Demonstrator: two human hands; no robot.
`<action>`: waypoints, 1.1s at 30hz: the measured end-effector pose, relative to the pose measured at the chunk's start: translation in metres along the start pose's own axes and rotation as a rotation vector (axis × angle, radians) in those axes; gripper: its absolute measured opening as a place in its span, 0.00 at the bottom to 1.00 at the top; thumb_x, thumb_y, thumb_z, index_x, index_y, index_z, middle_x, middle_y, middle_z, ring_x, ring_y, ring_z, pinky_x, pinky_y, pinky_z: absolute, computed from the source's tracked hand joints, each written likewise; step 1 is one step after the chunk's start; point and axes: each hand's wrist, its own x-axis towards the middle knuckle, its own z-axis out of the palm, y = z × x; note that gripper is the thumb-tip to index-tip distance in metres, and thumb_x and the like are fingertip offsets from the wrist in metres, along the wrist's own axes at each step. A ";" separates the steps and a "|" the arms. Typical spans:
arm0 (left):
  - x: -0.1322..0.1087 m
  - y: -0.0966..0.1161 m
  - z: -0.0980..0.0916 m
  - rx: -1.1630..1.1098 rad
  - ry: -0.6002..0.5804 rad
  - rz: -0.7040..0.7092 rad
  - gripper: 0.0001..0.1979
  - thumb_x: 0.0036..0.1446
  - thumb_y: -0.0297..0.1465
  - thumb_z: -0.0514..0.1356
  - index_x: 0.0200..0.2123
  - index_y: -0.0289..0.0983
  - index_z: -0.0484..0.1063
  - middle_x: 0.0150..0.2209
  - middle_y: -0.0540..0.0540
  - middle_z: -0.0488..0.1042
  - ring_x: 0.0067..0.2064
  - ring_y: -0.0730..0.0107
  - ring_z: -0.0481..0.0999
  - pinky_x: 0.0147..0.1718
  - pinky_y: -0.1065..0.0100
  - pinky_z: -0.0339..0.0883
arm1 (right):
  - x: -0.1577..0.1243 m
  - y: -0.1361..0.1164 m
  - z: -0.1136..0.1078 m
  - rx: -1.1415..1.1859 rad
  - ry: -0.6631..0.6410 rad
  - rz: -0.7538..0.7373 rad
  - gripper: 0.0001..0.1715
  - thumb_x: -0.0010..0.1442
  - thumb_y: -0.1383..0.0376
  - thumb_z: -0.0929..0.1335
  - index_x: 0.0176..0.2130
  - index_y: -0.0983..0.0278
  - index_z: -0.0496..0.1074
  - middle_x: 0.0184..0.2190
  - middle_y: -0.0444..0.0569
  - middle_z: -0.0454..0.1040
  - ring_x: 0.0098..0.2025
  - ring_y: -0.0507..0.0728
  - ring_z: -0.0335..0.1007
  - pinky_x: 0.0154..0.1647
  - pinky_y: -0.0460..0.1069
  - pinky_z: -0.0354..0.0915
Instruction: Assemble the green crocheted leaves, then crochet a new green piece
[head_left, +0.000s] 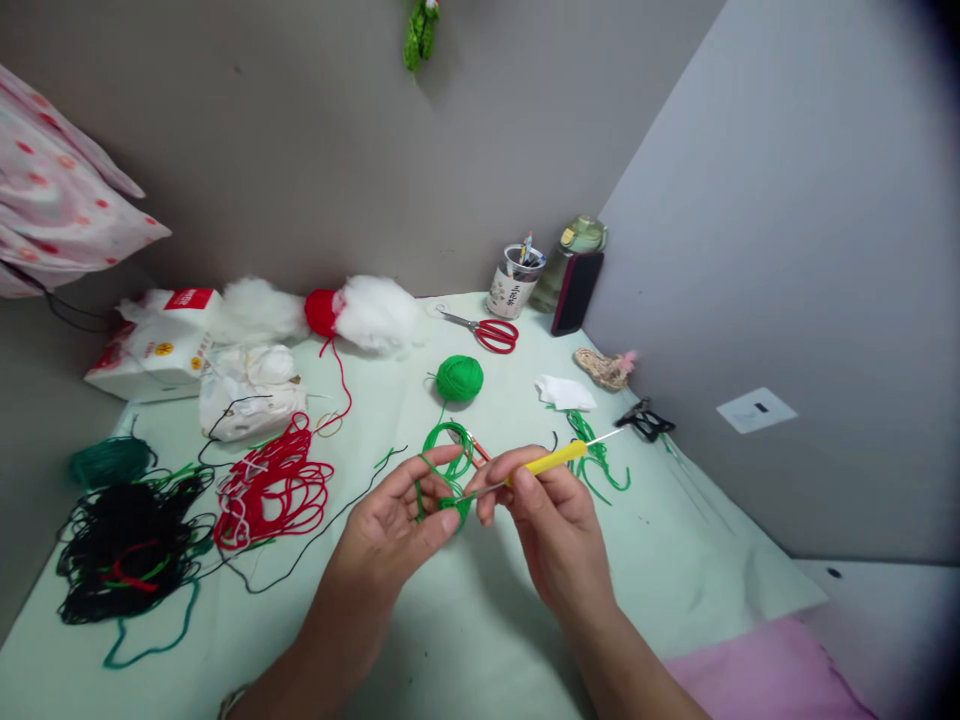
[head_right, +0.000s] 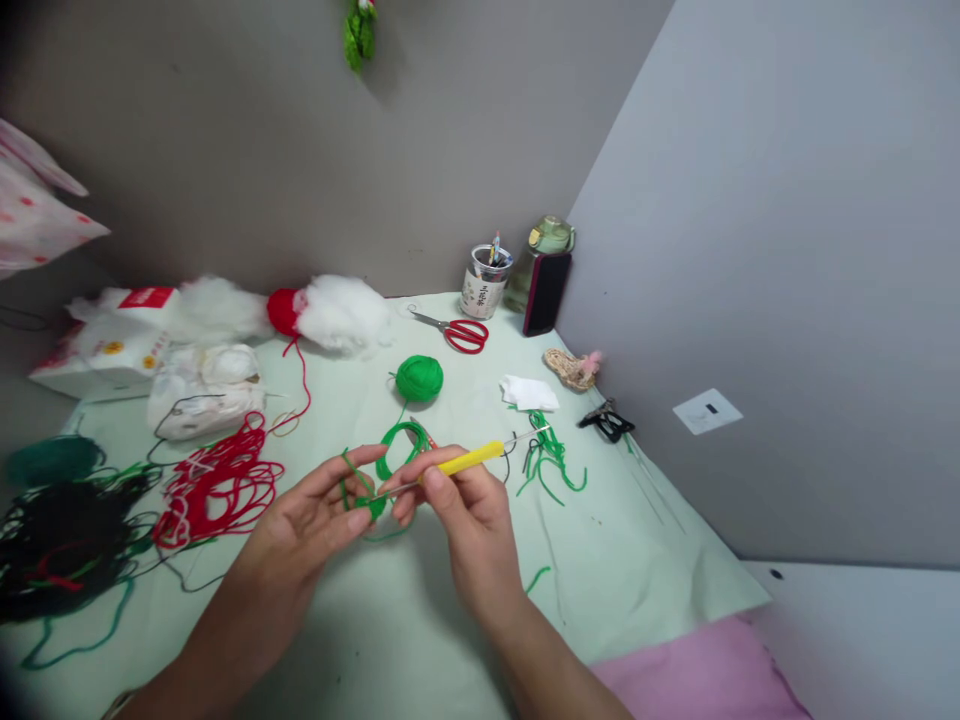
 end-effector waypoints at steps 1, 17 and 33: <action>0.000 0.000 0.000 0.015 0.007 0.007 0.20 0.52 0.32 0.72 0.49 0.45 0.81 0.35 0.50 0.74 0.40 0.68 0.72 0.44 0.68 0.67 | -0.001 -0.001 0.000 -0.039 0.001 -0.021 0.12 0.71 0.61 0.66 0.39 0.61 0.78 0.34 0.48 0.79 0.31 0.52 0.75 0.34 0.49 0.72; -0.005 0.006 0.000 -0.281 -0.073 -0.158 0.24 0.54 0.31 0.72 0.55 0.38 0.78 0.28 0.54 0.65 0.25 0.80 0.58 0.28 0.75 0.61 | -0.016 -0.003 0.001 -0.458 0.050 -0.419 0.14 0.71 0.69 0.64 0.47 0.59 0.78 0.37 0.51 0.78 0.38 0.57 0.75 0.37 0.52 0.73; -0.006 0.002 0.002 -0.056 -0.109 -0.024 0.39 0.54 0.32 0.69 0.68 0.43 0.62 0.37 0.48 0.74 0.30 0.72 0.67 0.30 0.68 0.60 | -0.004 0.005 0.001 -0.127 -0.014 -0.085 0.10 0.67 0.60 0.70 0.40 0.59 0.82 0.35 0.49 0.78 0.35 0.55 0.73 0.37 0.50 0.71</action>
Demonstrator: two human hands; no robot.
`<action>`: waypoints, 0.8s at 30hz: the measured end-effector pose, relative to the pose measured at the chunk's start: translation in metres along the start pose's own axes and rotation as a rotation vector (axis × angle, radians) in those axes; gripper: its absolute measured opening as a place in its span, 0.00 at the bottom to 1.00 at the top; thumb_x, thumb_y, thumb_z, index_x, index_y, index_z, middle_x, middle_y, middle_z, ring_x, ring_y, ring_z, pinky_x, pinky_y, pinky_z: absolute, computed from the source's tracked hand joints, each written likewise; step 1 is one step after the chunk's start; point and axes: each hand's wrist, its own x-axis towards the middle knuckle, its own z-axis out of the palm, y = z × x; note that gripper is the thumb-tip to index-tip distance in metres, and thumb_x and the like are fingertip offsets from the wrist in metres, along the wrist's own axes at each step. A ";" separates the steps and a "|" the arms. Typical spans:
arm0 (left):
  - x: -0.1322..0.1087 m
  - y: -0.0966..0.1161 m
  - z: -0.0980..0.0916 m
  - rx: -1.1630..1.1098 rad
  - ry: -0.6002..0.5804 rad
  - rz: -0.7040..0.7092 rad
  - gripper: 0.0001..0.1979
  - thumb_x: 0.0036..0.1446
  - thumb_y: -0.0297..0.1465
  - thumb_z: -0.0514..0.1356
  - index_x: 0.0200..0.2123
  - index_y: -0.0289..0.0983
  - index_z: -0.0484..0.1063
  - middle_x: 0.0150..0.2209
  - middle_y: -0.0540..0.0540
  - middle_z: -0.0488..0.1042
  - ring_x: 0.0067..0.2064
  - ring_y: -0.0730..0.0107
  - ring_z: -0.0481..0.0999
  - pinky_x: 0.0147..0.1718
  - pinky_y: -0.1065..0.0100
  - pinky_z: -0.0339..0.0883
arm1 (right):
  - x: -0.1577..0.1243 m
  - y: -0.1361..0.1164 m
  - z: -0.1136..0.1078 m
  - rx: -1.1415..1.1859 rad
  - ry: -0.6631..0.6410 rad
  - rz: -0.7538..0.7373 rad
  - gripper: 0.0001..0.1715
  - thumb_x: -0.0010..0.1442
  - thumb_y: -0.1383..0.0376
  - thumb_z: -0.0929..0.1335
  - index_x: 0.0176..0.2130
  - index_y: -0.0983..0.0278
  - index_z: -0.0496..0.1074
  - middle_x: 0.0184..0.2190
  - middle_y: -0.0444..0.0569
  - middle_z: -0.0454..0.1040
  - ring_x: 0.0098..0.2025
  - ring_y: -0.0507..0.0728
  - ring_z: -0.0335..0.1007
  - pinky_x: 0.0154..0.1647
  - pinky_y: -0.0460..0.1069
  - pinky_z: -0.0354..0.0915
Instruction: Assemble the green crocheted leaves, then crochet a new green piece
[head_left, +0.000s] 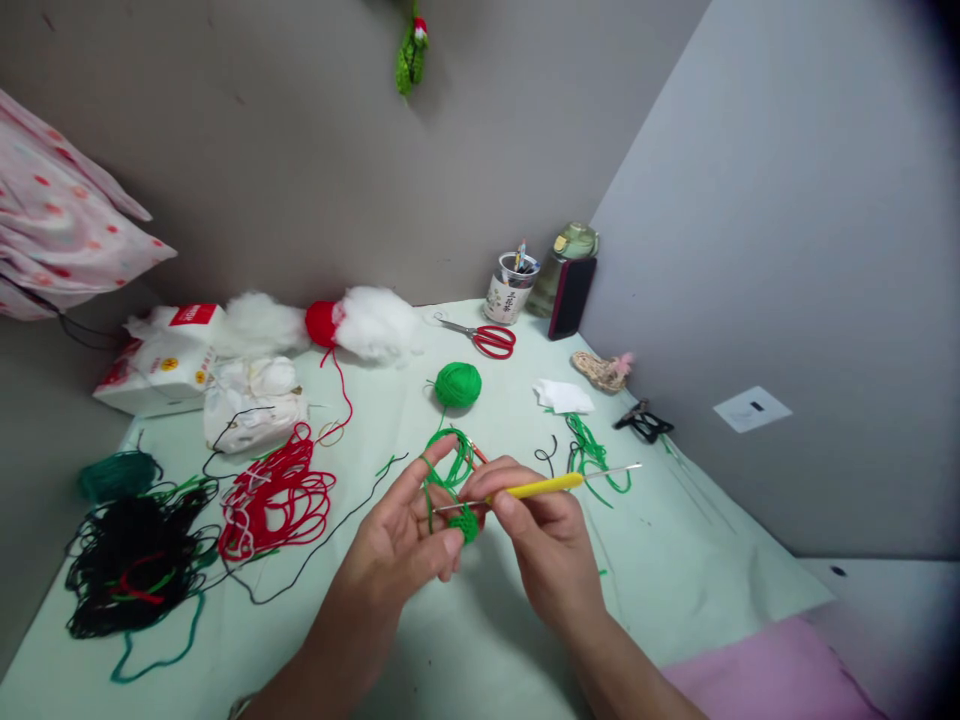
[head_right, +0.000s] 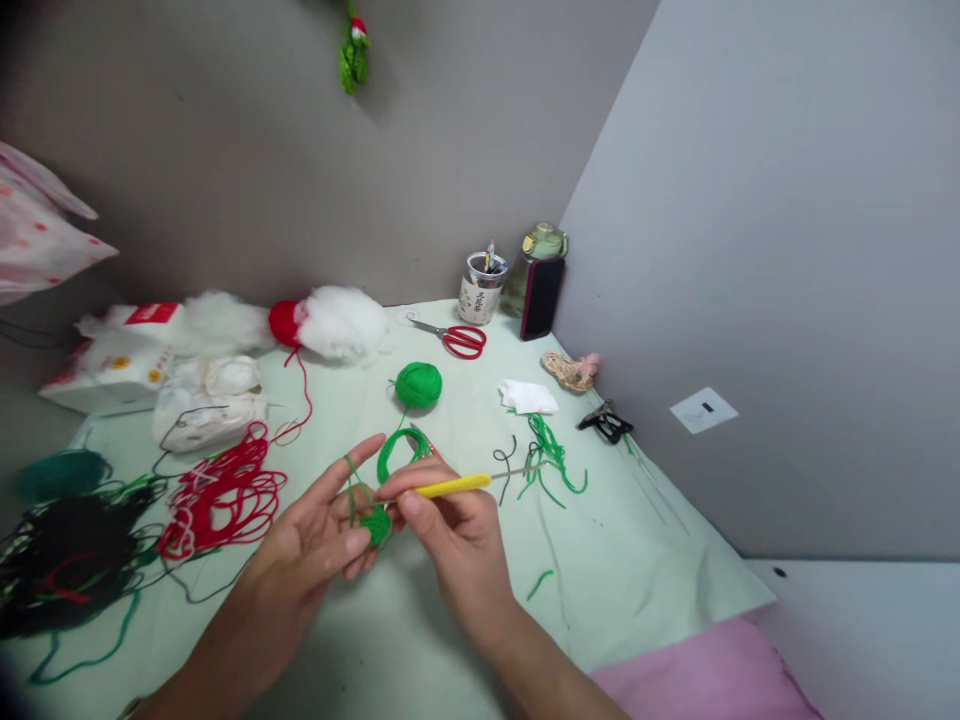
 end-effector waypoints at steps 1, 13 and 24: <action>0.000 0.000 0.000 0.004 -0.006 -0.003 0.41 0.54 0.31 0.69 0.69 0.43 0.61 0.37 0.48 0.75 0.29 0.73 0.67 0.30 0.68 0.60 | -0.001 0.000 0.000 -0.027 -0.002 -0.015 0.09 0.67 0.60 0.70 0.40 0.58 0.82 0.35 0.49 0.78 0.36 0.55 0.73 0.38 0.50 0.71; 0.005 0.000 -0.004 0.080 0.095 0.069 0.26 0.51 0.32 0.72 0.55 0.44 0.78 0.33 0.50 0.72 0.37 0.68 0.70 0.39 0.68 0.65 | 0.001 -0.006 -0.002 0.031 0.037 0.033 0.12 0.71 0.62 0.65 0.39 0.62 0.77 0.34 0.48 0.78 0.32 0.53 0.75 0.37 0.50 0.73; 0.000 -0.011 -0.001 0.384 0.331 0.260 0.23 0.53 0.30 0.70 0.54 0.47 0.78 0.33 0.52 0.73 0.35 0.69 0.71 0.44 0.67 0.67 | -0.011 -0.011 -0.001 -0.569 -0.119 -0.485 0.20 0.65 0.77 0.62 0.52 0.62 0.71 0.40 0.53 0.78 0.43 0.59 0.76 0.41 0.55 0.74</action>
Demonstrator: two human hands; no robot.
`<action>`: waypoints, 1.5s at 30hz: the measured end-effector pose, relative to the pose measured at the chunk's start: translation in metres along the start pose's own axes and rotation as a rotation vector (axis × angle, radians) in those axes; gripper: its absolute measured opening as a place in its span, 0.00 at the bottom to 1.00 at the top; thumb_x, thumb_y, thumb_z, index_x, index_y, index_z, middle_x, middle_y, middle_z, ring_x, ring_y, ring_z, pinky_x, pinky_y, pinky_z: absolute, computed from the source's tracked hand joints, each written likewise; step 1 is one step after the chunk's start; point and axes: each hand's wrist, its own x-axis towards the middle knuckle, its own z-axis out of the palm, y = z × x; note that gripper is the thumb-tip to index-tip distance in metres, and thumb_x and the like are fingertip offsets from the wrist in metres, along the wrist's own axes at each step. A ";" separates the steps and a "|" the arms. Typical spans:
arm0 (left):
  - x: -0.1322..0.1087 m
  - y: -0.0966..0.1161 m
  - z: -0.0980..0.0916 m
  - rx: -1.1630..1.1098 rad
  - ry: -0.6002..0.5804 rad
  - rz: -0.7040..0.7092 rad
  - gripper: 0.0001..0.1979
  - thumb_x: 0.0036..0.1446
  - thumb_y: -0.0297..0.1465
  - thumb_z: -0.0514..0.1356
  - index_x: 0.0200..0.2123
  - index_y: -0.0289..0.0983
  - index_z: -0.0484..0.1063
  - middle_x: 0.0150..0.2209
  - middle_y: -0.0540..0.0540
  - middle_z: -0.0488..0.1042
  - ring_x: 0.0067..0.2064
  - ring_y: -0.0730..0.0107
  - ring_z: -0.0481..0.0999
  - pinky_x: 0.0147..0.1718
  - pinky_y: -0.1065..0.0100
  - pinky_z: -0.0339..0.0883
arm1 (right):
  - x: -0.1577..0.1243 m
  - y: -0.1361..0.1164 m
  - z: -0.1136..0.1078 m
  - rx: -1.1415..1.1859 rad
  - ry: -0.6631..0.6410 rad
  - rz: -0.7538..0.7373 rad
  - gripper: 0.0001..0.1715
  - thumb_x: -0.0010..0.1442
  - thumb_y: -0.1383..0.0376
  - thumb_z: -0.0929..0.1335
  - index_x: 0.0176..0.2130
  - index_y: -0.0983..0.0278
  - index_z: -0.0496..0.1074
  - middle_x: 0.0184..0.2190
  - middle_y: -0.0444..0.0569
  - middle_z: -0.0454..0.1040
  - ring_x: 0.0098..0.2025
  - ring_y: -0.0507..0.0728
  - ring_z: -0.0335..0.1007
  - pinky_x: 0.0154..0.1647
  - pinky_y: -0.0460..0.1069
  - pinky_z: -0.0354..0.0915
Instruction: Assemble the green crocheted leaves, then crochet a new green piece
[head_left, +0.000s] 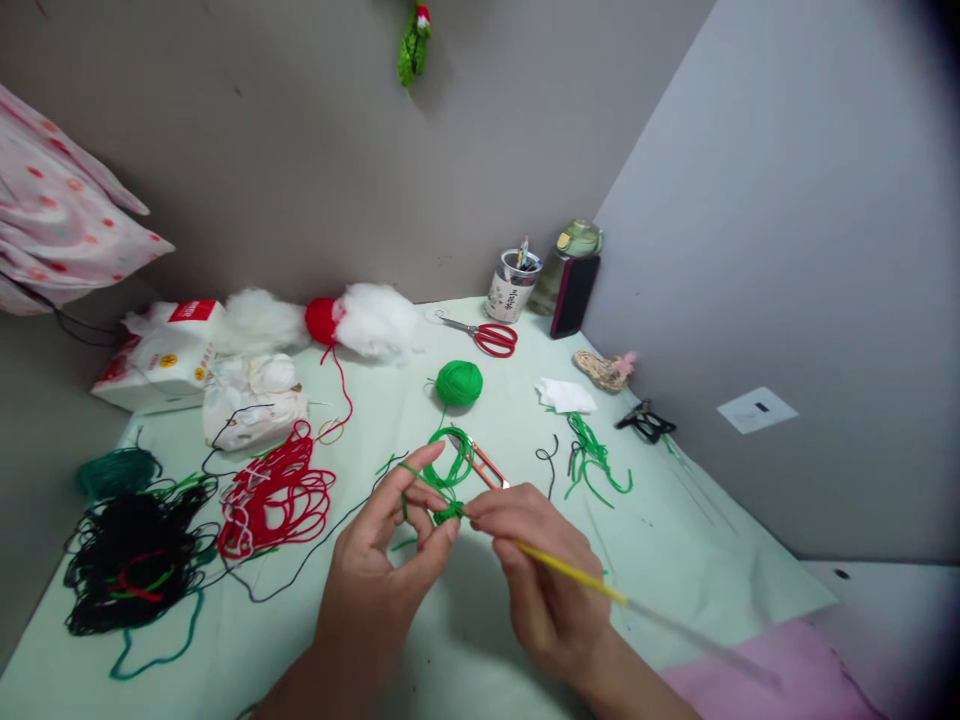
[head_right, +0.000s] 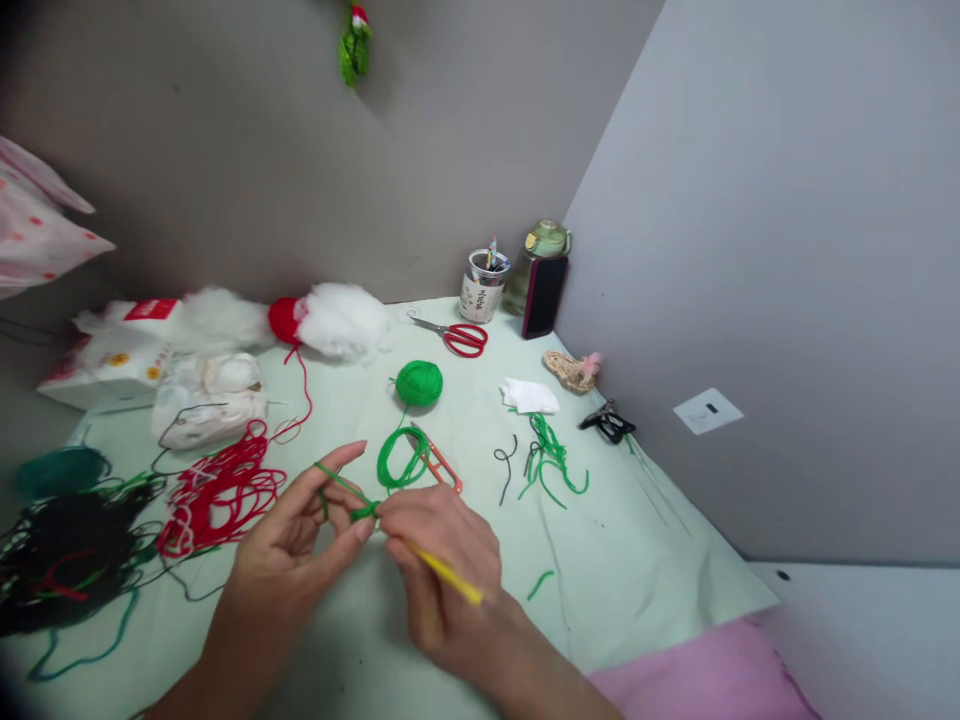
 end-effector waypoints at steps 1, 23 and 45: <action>0.000 0.001 0.000 -0.017 -0.015 -0.001 0.23 0.54 0.30 0.70 0.53 0.47 0.78 0.32 0.53 0.72 0.33 0.70 0.71 0.43 0.68 0.67 | 0.000 0.001 0.000 0.011 0.008 0.025 0.20 0.66 0.77 0.62 0.51 0.61 0.71 0.39 0.52 0.79 0.43 0.59 0.77 0.41 0.55 0.75; 0.002 0.008 0.001 -0.449 -0.214 -0.295 0.28 0.52 0.32 0.74 0.57 0.43 0.76 0.28 0.54 0.71 0.26 0.80 0.63 0.22 0.81 0.54 | -0.003 0.005 0.008 -0.022 0.038 0.074 0.20 0.66 0.74 0.67 0.52 0.58 0.79 0.45 0.54 0.80 0.45 0.59 0.78 0.44 0.54 0.75; 0.006 0.005 -0.003 -0.327 -0.245 -0.209 0.17 0.55 0.32 0.70 0.49 0.46 0.81 0.34 0.51 0.73 0.36 0.73 0.71 0.38 0.73 0.67 | 0.008 0.013 0.001 0.653 0.156 0.578 0.12 0.71 0.60 0.66 0.39 0.60 0.79 0.35 0.46 0.76 0.34 0.52 0.74 0.37 0.48 0.70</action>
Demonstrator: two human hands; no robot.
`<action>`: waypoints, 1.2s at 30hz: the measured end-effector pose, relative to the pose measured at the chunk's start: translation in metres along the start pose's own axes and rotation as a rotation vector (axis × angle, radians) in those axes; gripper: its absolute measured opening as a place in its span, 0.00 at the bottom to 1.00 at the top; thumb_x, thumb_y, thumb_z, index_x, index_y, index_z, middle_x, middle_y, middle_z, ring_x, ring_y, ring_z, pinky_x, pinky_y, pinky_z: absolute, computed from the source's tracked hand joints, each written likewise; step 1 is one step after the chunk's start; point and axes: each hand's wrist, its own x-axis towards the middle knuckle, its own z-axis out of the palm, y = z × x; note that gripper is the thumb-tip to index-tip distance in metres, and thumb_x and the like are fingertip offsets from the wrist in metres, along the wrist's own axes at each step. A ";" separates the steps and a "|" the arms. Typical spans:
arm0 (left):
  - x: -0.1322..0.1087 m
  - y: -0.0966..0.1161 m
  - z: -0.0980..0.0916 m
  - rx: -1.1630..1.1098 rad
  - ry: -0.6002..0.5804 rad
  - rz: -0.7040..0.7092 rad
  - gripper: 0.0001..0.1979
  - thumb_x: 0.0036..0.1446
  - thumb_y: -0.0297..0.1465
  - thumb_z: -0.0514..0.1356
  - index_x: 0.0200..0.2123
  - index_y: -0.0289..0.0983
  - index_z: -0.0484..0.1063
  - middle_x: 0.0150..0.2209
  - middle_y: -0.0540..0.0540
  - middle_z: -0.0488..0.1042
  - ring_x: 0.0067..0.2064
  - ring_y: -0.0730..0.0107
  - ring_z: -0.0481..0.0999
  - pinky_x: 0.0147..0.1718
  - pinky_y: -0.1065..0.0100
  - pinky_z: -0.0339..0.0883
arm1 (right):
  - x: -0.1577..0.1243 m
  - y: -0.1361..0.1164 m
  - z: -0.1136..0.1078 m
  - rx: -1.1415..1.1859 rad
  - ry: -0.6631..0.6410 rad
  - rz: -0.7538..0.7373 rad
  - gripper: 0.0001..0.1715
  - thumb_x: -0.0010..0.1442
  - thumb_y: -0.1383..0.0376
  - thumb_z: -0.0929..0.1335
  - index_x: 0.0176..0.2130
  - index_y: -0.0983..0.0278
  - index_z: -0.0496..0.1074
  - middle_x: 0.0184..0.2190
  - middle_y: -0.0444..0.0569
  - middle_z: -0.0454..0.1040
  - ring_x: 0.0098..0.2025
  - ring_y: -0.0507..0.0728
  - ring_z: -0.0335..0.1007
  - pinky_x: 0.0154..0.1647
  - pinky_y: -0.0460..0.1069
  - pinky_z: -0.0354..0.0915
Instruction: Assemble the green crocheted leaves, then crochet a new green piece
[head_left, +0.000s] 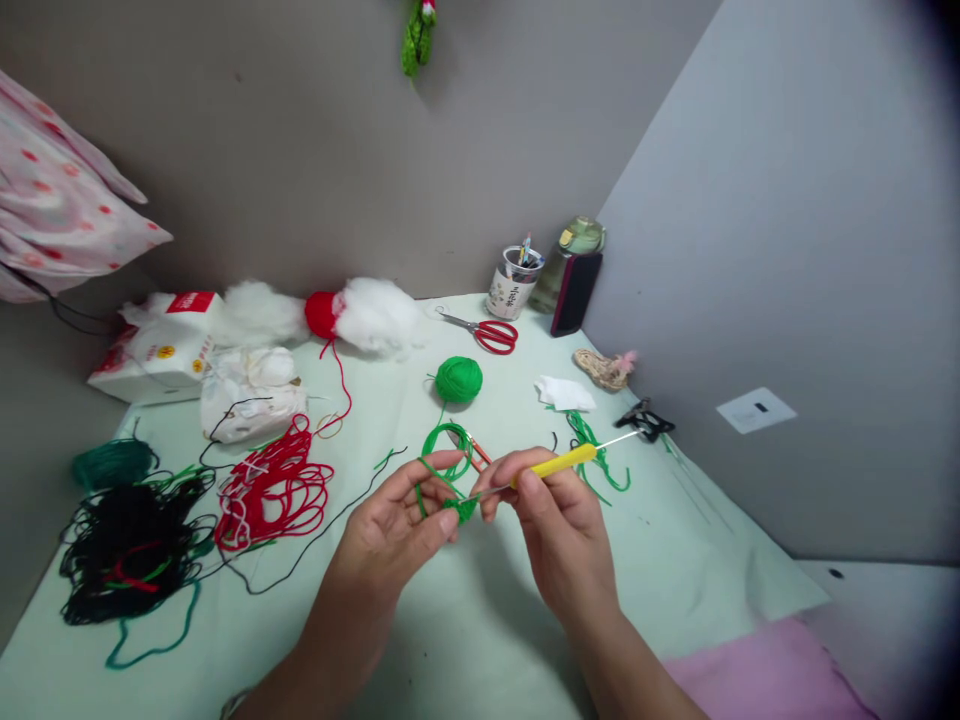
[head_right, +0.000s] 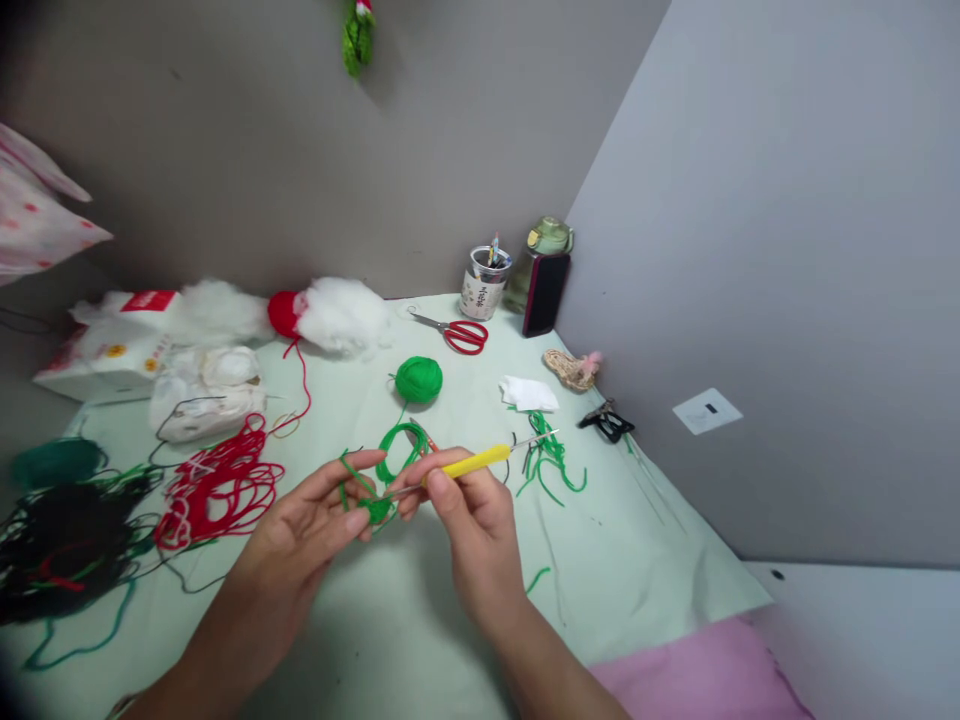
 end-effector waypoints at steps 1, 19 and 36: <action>0.000 0.000 0.000 0.010 0.005 0.006 0.17 0.54 0.31 0.71 0.48 0.46 0.82 0.33 0.51 0.73 0.35 0.73 0.70 0.38 0.73 0.67 | -0.001 -0.001 0.000 -0.039 -0.007 -0.018 0.12 0.71 0.61 0.66 0.39 0.59 0.78 0.35 0.46 0.77 0.35 0.52 0.74 0.38 0.49 0.70; -0.007 0.008 0.006 -0.252 -0.027 -0.237 0.28 0.54 0.33 0.72 0.58 0.37 0.75 0.16 0.62 0.55 0.19 0.83 0.44 0.30 0.76 0.63 | -0.017 -0.004 0.001 -0.739 -0.109 -0.591 0.18 0.67 0.73 0.66 0.53 0.58 0.76 0.43 0.52 0.80 0.45 0.58 0.76 0.44 0.52 0.73; -0.003 0.005 0.007 -0.242 0.026 -0.216 0.22 0.51 0.33 0.72 0.51 0.37 0.80 0.22 0.57 0.63 0.21 0.83 0.47 0.27 0.76 0.62 | -0.011 -0.003 0.004 -0.687 -0.115 -0.543 0.20 0.67 0.73 0.67 0.52 0.56 0.79 0.43 0.53 0.81 0.45 0.60 0.77 0.45 0.55 0.74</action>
